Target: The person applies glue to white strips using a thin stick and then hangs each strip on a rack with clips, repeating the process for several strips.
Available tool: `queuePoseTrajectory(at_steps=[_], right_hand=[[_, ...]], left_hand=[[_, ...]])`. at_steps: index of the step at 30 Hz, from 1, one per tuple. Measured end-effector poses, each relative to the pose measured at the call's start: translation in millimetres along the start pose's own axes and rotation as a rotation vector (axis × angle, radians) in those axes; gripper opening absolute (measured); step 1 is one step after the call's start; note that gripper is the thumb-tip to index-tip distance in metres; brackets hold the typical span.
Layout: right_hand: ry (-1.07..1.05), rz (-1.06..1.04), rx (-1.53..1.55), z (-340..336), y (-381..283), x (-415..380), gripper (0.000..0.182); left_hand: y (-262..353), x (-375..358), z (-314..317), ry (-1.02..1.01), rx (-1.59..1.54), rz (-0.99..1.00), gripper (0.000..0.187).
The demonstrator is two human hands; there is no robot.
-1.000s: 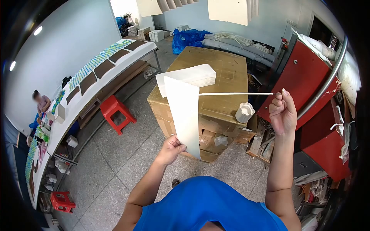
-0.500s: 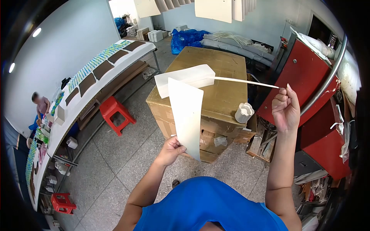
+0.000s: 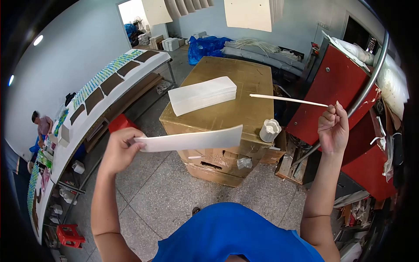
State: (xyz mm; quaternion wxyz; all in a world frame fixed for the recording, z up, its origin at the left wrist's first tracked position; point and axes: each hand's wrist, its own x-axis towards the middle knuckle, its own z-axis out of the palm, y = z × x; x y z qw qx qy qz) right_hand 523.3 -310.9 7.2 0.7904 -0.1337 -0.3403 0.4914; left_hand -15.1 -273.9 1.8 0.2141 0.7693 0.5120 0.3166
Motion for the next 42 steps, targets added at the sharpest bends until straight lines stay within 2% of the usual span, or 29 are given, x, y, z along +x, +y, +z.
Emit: queuePoseTrajectory(at_steps=[1,2,4,6,8,10,13,19,21,42], right_hand=[[-0.001,0.006,0.002,2.0,2.4,0.4,0.015],[-0.009,0.019,-0.036,5.1,6.4,1.4,0.011],[-0.021,0.041,-0.069,12.5,17.3,4.4,0.008],[-0.078,0.083,-0.122,22.5,31.3,8.7,0.01],[-0.08,0.126,-0.149,36.6,44.7,12.8,0.013],[-0.057,0.143,-0.198,49.2,56.3,16.0,0.015],[-0.105,0.188,-0.212,54.2,66.9,22.7,0.017],[-0.071,0.251,-0.247,62.9,80.0,26.4,0.018],[-0.058,0.273,-0.258,64.0,82.8,26.8,0.017],[-0.005,0.366,-0.281,53.0,94.0,26.4,0.02]], left_hand=[[14.5,4.7,-15.3,0.015,0.093,0.069,0.014],[36.8,9.6,-25.7,0.003,0.186,0.051,0.016],[54.9,20.9,-36.2,-0.065,0.211,0.135,0.017],[73.3,29.0,-35.5,-0.084,0.237,0.137,0.02],[88.0,36.8,-29.3,-0.059,0.37,0.346,0.025],[93.7,43.1,-25.5,-0.113,0.379,0.306,0.029],[94.7,47.2,-17.4,-0.146,0.432,0.345,0.028],[102.0,48.9,-11.2,-0.265,0.385,0.373,0.019],[96.9,50.5,-6.5,-0.239,0.318,0.537,0.019],[95.9,61.5,14.1,-0.328,0.283,0.61,0.022]])
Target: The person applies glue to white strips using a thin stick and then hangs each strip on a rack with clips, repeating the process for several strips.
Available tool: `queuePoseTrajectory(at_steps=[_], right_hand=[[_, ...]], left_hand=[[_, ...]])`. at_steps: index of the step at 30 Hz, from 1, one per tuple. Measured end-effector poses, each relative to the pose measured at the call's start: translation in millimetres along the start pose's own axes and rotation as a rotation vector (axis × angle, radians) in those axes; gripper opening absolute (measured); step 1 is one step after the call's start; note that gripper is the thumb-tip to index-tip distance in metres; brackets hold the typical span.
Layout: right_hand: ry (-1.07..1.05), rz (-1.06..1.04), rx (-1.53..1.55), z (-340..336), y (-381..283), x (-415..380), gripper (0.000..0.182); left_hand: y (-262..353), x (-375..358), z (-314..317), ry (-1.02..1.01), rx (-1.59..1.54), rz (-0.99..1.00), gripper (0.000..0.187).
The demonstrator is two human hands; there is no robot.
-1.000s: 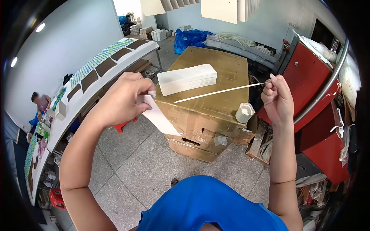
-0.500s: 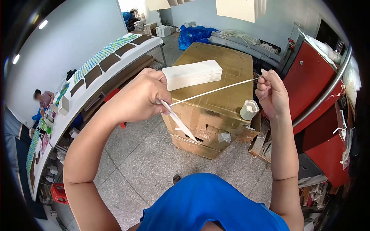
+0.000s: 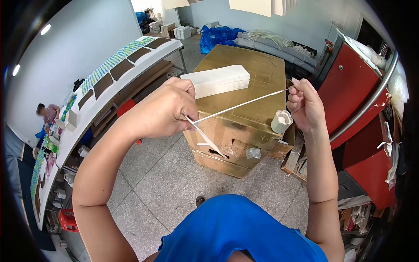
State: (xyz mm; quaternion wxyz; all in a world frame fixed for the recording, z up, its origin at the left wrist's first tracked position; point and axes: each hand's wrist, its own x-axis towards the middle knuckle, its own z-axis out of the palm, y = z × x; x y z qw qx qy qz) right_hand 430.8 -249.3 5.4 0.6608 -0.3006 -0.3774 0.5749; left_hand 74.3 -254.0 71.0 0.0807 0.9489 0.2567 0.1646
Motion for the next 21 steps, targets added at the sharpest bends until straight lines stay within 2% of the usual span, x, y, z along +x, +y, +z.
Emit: queuePoseTrajectory(at_steps=[12,21], right_hand=[[-0.004,0.03,-0.022,4.6,4.5,0.0,0.022],[-0.043,0.166,-0.263,13.9,36.8,-11.2,0.026]], left_hand=[[-1.8,2.9,2.0,0.015,-0.025,0.065,0.021],[-1.4,2.2,-7.7,0.053,-0.048,0.048,0.023]])
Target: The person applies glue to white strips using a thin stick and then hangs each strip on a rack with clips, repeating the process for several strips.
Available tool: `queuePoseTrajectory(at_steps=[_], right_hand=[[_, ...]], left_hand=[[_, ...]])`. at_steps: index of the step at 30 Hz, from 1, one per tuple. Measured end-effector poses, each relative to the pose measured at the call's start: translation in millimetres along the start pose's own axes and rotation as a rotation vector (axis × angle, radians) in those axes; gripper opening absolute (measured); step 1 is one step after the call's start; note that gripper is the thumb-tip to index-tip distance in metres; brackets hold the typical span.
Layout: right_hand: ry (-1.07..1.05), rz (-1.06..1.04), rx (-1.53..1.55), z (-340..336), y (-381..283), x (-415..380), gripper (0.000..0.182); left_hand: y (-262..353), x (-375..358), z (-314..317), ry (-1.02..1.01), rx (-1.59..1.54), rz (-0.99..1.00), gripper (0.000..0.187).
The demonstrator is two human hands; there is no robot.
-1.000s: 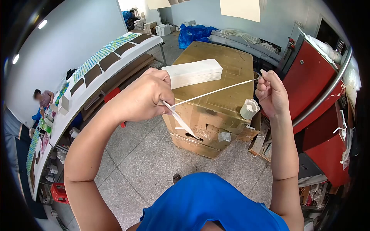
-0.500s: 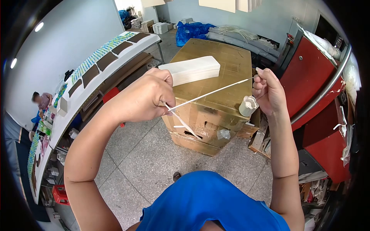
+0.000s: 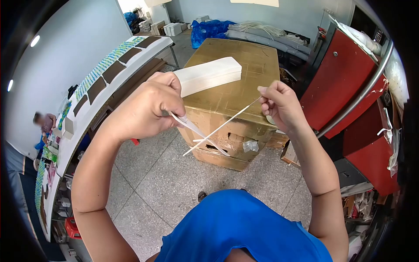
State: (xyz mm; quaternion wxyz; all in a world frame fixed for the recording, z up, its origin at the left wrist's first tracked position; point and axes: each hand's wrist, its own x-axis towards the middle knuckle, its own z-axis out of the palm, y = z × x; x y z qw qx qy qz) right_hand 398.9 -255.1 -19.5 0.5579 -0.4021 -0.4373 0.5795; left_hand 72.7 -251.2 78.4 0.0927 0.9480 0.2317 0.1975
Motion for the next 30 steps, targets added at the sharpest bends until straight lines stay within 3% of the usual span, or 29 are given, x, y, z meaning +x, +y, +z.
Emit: queuePoseTrajectory(at_steps=[17,24,30], right_hand=[[-0.125,0.056,-0.448,-2.1,97.2,-10.4,0.029],[-0.06,0.068,-0.535,-17.6,116.0,-13.6,0.03],[0.07,-0.096,-0.513,-38.0,96.3,-29.5,0.026]], left_hand=[[-13.2,-5.2,-24.8,0.101,-0.015,-0.023,0.022],[-25.9,-16.1,-37.2,0.156,-0.036,-0.018,0.016],[-41.9,-46.4,-46.8,0.254,-0.079,-0.138,0.024]])
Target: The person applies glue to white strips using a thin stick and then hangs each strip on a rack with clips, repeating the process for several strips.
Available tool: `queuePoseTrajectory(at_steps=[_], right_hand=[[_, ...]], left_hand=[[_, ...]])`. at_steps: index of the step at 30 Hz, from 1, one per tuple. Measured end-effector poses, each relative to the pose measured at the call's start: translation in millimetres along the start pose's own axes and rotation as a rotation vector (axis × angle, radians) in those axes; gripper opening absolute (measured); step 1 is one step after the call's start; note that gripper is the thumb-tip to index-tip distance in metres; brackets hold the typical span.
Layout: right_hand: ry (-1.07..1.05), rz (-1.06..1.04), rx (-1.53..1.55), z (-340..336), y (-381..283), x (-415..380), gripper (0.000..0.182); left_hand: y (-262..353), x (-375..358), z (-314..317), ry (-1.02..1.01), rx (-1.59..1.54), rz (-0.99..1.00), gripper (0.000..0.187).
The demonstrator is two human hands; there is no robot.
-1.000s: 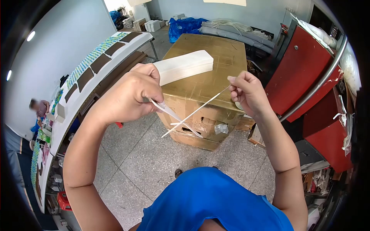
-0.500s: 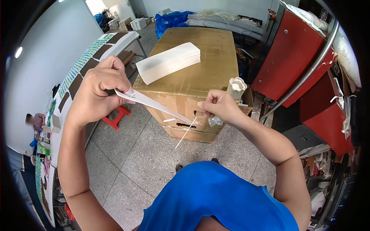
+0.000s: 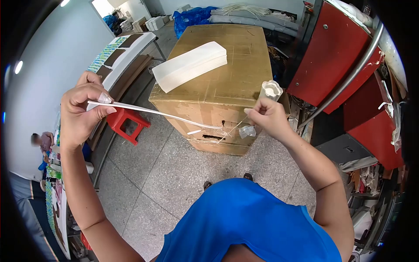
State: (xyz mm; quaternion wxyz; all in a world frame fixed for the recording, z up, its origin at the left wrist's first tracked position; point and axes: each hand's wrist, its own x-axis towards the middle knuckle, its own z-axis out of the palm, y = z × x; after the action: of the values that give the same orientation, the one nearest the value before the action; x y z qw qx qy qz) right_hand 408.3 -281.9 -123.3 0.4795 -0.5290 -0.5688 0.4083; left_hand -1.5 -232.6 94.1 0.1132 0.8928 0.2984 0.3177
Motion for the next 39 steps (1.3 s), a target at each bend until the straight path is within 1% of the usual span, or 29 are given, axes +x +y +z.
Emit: queuePoseTrajectory(at_steps=[3,5,6,9,11,12,14,15,16,18,20,22,24,27,39], right_hand=[[0.133,-0.045,0.016,-15.1,-22.1,-13.8,0.021],[0.21,-0.199,-0.028,-28.7,-27.6,-21.1,0.017],[0.258,-0.232,0.041,-31.1,-32.9,-25.8,0.016],[0.443,-0.444,0.126,-34.9,-48.2,-33.8,0.016],[0.45,-0.578,0.209,-42.2,-53.1,-34.8,0.014],[0.49,-0.572,0.284,-39.6,-63.8,-36.4,0.014],[0.448,-0.547,0.497,-41.0,-78.5,-34.8,0.013],[0.429,-0.518,0.563,-45.2,-78.7,-32.2,0.012],[0.416,-0.527,0.562,-48.8,-78.8,-28.8,0.012],[0.296,-0.469,0.745,-54.1,-80.4,-19.9,0.01],[0.231,-0.467,0.774,-54.0,-84.1,-13.3,0.01],[0.168,-0.461,0.804,-51.7,-87.3,-8.1,0.01],[0.111,-0.441,0.871,-49.8,-89.8,-3.0,0.01],[0.047,-0.426,0.902,-49.2,-94.1,4.2,0.01],[0.037,-0.349,0.86,-48.6,-98.7,17.1,0.015]], left_hand=[[-5.7,-12.5,-8.3,0.01,-0.026,-0.046,0.023],[-5.3,-20.2,-9.1,0.031,-0.05,-0.1,0.023],[-4.7,-23.2,-9.4,0.05,-0.08,-0.146,0.022],[-0.4,-26.6,-8.2,0.026,-0.059,-0.206,0.023],[1.5,-26.7,-3.7,0.012,-0.048,-0.218,0.024],[1.9,-25.7,-0.9,-0.002,-0.04,-0.223,0.025],[5.4,-20.8,3.3,-0.017,-0.005,-0.213,0.025],[9.2,-17.1,6.8,-0.058,0.017,-0.221,0.025],[13.3,-13.4,10.9,-0.098,0.038,-0.228,0.025],[20.6,-5.3,18.7,-0.086,0.046,-0.26,0.025],[26.3,4.3,23.5,-0.235,0.115,-0.162,0.025],[25.8,7.6,33.7,-0.179,0.071,-0.187,0.024],[25.2,14.0,37.3,-0.257,0.042,-0.074,0.025],[27.4,21.4,44.9,-0.277,0.038,-0.045,0.026],[32.5,29.9,55.8,-0.315,-0.007,0.013,0.03]])
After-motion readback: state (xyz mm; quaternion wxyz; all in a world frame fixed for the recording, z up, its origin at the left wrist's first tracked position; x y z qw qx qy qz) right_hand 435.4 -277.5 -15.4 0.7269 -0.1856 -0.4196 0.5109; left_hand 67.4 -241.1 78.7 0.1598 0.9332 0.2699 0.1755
